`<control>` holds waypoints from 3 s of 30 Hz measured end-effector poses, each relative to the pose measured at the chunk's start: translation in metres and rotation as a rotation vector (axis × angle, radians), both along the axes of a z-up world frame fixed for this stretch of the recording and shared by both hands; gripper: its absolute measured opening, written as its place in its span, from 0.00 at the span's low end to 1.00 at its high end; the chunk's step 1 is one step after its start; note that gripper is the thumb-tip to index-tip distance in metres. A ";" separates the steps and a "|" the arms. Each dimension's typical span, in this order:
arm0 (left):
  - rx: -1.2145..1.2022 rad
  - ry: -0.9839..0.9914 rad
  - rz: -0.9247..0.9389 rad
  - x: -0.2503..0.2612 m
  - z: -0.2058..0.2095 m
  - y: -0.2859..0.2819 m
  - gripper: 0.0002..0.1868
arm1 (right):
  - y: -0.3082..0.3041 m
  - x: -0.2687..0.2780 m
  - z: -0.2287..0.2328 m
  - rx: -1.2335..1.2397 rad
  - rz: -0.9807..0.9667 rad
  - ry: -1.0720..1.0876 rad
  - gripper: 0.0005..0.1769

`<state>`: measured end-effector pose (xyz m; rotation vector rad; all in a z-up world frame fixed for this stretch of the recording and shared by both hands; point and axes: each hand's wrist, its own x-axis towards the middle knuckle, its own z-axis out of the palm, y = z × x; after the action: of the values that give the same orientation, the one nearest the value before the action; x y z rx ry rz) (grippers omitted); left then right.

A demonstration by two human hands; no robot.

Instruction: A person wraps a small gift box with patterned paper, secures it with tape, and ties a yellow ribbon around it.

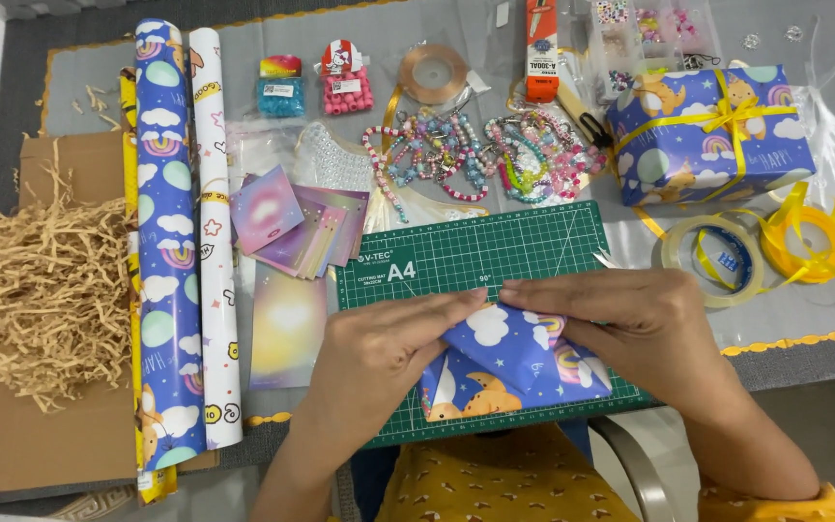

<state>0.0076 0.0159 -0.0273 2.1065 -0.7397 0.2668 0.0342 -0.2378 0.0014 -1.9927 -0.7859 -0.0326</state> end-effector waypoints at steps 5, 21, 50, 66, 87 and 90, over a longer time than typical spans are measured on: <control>0.031 -0.084 -0.046 -0.004 0.008 0.000 0.14 | 0.001 -0.001 0.001 -0.094 0.075 -0.313 0.12; 0.050 0.043 -0.086 -0.032 0.026 -0.015 0.60 | 0.000 -0.002 0.012 -0.235 0.110 -0.504 0.16; 0.247 -0.359 0.077 -0.029 -0.003 -0.008 0.29 | -0.002 -0.040 -0.015 -0.245 0.174 -0.677 0.14; 0.218 -0.641 0.119 -0.042 -0.024 -0.015 0.10 | -0.027 -0.028 -0.063 -0.337 -0.298 -0.594 0.58; 0.248 -0.740 0.129 -0.048 -0.016 -0.021 0.06 | 0.015 -0.008 0.019 -0.692 0.146 -0.530 0.60; 0.225 -0.735 0.136 -0.049 -0.019 -0.022 0.09 | 0.022 0.001 0.023 -0.680 0.214 -0.527 0.62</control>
<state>-0.0418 -0.0066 -0.0463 2.2724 -1.0796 1.1159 0.0350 -0.2162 0.0241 -2.5617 -1.4985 -0.1927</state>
